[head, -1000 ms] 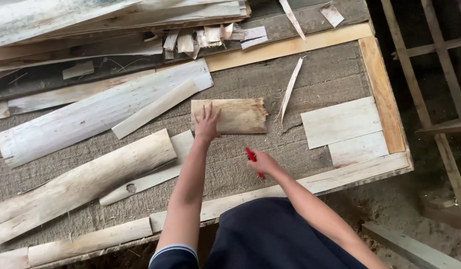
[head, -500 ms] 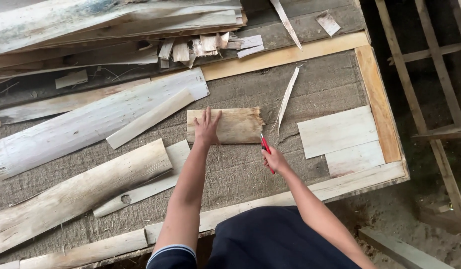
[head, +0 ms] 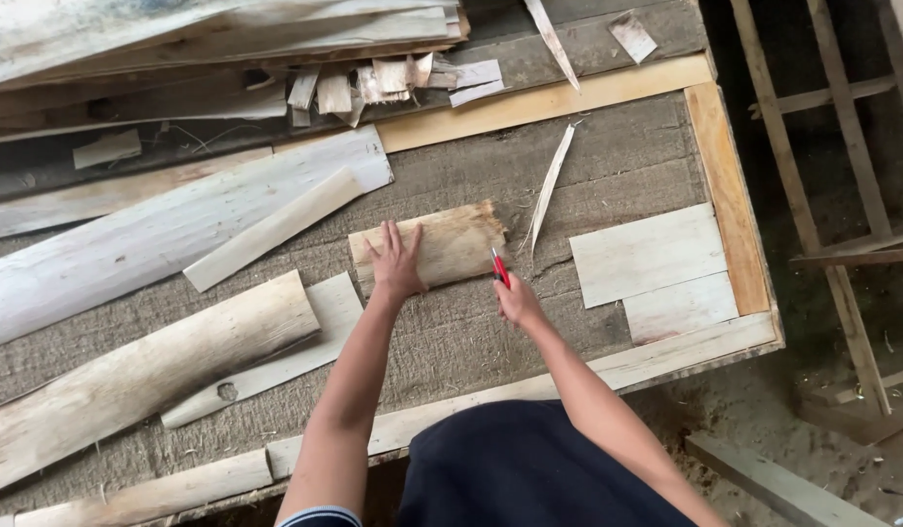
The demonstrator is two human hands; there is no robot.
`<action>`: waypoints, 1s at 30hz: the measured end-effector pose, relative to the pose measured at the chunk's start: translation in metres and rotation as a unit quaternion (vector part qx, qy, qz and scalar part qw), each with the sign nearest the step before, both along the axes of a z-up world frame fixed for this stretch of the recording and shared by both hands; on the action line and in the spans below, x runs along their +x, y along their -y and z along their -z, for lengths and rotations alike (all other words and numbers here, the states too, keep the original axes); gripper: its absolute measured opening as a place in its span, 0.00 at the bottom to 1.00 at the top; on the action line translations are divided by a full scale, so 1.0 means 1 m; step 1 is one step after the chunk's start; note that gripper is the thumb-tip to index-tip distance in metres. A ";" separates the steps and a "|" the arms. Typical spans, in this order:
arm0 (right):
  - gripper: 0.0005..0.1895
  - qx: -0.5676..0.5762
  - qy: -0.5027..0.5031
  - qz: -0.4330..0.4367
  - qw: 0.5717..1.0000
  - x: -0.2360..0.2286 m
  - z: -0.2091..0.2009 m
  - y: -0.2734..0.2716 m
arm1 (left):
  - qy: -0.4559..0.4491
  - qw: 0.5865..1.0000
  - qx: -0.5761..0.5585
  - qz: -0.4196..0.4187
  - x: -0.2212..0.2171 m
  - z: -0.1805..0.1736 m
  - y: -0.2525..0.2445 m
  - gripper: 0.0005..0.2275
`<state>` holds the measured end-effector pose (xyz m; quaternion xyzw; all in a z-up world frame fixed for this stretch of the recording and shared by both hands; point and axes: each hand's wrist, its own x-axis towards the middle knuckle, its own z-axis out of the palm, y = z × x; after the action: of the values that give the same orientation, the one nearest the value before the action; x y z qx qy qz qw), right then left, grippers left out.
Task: Cutting thin wood veneer sheets into smaller rectangular pieces using a utility knife and a wooden straight edge as a guide.
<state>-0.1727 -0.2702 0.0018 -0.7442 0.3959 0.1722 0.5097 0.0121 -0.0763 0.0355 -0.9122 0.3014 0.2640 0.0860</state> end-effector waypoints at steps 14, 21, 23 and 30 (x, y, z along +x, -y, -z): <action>0.24 -0.181 -0.046 -0.181 0.966 0.108 -0.132 -0.036 | -0.041 0.996 -0.058 -0.045 -0.040 0.047 0.049 0.40; 0.24 -0.185 -0.057 -0.176 0.965 0.113 -0.122 -0.036 | -0.059 0.995 -0.059 -0.059 -0.039 0.045 0.050 0.40; 0.24 -0.183 -0.057 -0.175 0.966 0.114 -0.120 -0.034 | -0.060 0.994 -0.064 -0.062 -0.040 0.047 0.050 0.40; 0.25 -0.173 -0.061 -0.170 0.968 0.116 -0.125 -0.036 | -0.056 0.994 -0.068 -0.063 -0.042 0.043 0.050 0.41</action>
<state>-0.0572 -0.2346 0.1266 -0.8654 0.3176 0.2303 0.3118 -0.0296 -0.1265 -0.0073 -0.9169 0.2651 0.2982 -0.0096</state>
